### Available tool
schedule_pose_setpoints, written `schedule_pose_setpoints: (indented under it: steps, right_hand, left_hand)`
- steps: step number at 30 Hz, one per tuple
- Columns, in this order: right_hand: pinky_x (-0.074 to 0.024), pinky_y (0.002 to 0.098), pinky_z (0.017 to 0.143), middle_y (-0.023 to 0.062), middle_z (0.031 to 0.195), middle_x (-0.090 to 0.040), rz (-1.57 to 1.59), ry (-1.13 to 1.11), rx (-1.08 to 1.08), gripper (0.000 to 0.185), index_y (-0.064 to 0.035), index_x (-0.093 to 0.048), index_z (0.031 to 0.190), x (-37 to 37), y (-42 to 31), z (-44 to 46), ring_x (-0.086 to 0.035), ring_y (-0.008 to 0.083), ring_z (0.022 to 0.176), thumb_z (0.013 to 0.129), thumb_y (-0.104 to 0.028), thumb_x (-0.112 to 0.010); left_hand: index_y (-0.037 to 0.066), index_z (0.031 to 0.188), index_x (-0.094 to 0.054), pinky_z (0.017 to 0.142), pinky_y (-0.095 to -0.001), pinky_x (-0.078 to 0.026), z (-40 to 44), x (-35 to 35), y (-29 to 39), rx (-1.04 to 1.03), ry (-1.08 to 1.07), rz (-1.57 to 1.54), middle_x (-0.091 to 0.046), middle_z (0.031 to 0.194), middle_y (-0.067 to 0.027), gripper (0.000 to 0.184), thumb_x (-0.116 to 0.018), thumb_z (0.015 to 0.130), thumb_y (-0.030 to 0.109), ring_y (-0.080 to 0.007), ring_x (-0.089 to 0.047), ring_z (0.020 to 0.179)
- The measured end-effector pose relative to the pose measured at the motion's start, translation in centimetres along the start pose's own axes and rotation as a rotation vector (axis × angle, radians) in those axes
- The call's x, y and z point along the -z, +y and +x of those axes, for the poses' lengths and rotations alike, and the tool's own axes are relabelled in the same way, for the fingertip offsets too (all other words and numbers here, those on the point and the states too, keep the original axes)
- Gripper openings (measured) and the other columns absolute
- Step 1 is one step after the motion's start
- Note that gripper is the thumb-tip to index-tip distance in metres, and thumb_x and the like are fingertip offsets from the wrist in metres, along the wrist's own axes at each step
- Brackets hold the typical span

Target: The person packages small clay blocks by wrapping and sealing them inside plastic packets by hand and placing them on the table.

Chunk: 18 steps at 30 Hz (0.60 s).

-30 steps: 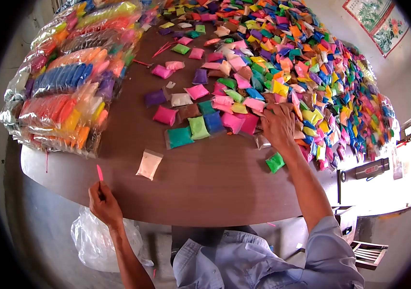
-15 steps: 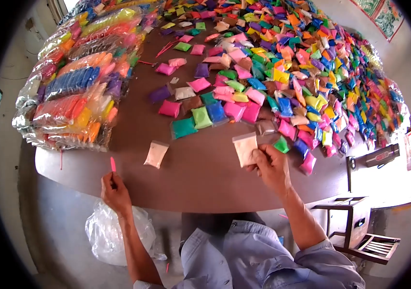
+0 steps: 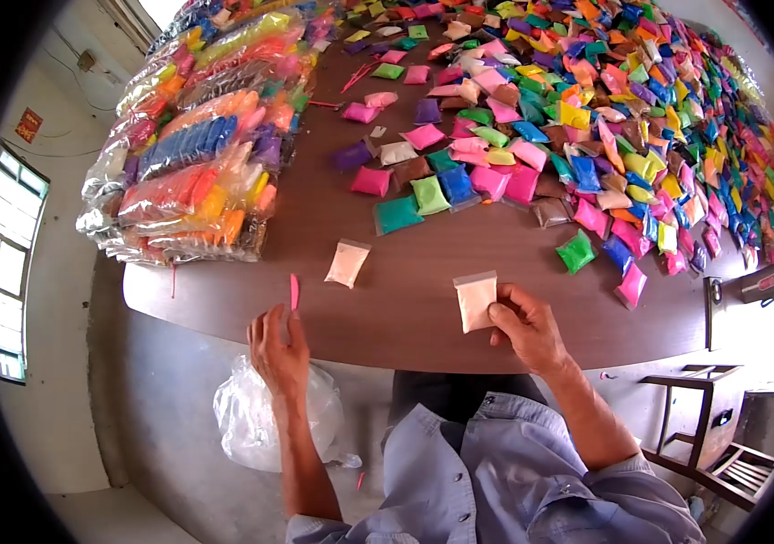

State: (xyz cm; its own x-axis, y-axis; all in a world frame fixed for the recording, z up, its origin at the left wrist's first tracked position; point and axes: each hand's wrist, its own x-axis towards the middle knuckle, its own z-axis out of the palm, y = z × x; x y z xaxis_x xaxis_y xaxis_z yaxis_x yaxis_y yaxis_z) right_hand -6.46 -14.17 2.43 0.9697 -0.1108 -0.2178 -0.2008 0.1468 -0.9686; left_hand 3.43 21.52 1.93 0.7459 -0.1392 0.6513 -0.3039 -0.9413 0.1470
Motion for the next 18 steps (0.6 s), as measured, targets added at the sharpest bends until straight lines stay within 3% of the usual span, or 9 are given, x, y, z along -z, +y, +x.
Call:
schedule_pose_setpoints:
  steps: [1,3,5,8,10,14,18]
  right_hand:
    - [-0.0521,0.0226,0.063,0.0016,0.094,-0.067,0.012,-0.004,-0.001,0.026,0.0030,-0.064,0.123,-0.1,0.1,0.0,-0.057,0.0058,0.071,0.104,-0.012,-0.055]
    - [-0.0530,0.0229,0.064,0.0026,0.095,-0.067,-0.040,-0.015,-0.006,0.025,0.0027,-0.064,0.122,-0.2,0.0,0.0,-0.059,0.0062,0.073,0.104,-0.011,-0.056]
    - [-0.0530,0.0237,0.065,0.0026,0.094,-0.068,-0.027,-0.034,-0.010,0.023,0.0025,-0.065,0.121,-0.7,-0.1,0.1,-0.060,0.0066,0.074,0.103,-0.010,-0.057]
    - [-0.0539,0.0252,0.072,0.0033,0.095,-0.069,-0.055,-0.074,0.039,0.022,0.0028,-0.065,0.120,-1.4,0.1,0.1,-0.063,0.0078,0.081,0.102,-0.009,-0.060]
    - [-0.0543,0.0271,0.084,0.0050,0.099,-0.071,-0.026,-0.098,0.063,0.023,0.0037,-0.065,0.120,-2.1,-0.2,-0.1,-0.065,0.0097,0.096,0.101,-0.008,-0.062]
    - [-0.0541,0.0268,0.083,0.0045,0.098,-0.070,0.007,-0.105,0.159,0.023,0.0032,-0.065,0.119,-2.0,0.1,0.3,-0.064,0.0085,0.094,0.101,-0.011,-0.063]
    - [-0.0507,0.0271,0.070,0.0012,0.086,-0.065,-0.149,-0.074,0.161,0.021,0.0028,-0.067,0.110,-1.5,-0.3,0.7,-0.058,0.0058,0.082,0.101,-0.016,-0.066]
  left_hand:
    - [0.003,0.107,-0.072,0.073,-0.0386,-0.055,-0.3,0.4,1.0,-0.007,-0.003,0.011,-0.070,0.097,-0.0130,0.018,-0.071,0.095,0.016,-0.0294,-0.068,0.081]
    - [0.005,0.107,-0.072,0.074,-0.0399,-0.055,-1.3,1.2,4.9,0.245,-0.140,-0.308,-0.068,0.089,-0.0111,0.019,-0.076,0.090,0.013,-0.0309,-0.067,0.084]
    - [0.004,0.106,-0.071,0.066,-0.0341,-0.054,-2.4,0.8,9.6,0.312,-0.223,-0.678,-0.067,0.086,-0.0098,0.019,-0.077,0.092,0.016,-0.0226,-0.067,0.078]
    - [0.002,0.104,-0.071,0.061,-0.0292,-0.052,-1.8,1.0,15.4,0.183,-0.347,-0.741,-0.066,0.081,-0.0075,0.017,-0.075,0.095,0.016,-0.0149,-0.066,0.071]
    - [0.000,0.096,-0.068,0.058,-0.0289,-0.048,-1.3,0.9,17.7,0.477,-0.528,-1.185,-0.063,0.074,-0.0064,0.017,-0.074,0.096,0.015,-0.0110,-0.060,0.066]
    - [-0.002,0.089,-0.064,0.056,-0.0288,-0.044,-1.9,-0.8,17.8,0.328,-0.491,-1.031,-0.059,0.069,-0.0058,0.020,-0.073,0.097,0.014,-0.0091,-0.052,0.061]
    - [-0.001,0.084,-0.062,0.054,-0.0295,-0.041,-1.7,-0.5,17.7,0.316,-0.504,-0.960,-0.055,0.066,-0.0060,0.023,-0.074,0.097,0.014,-0.0091,-0.048,0.060]
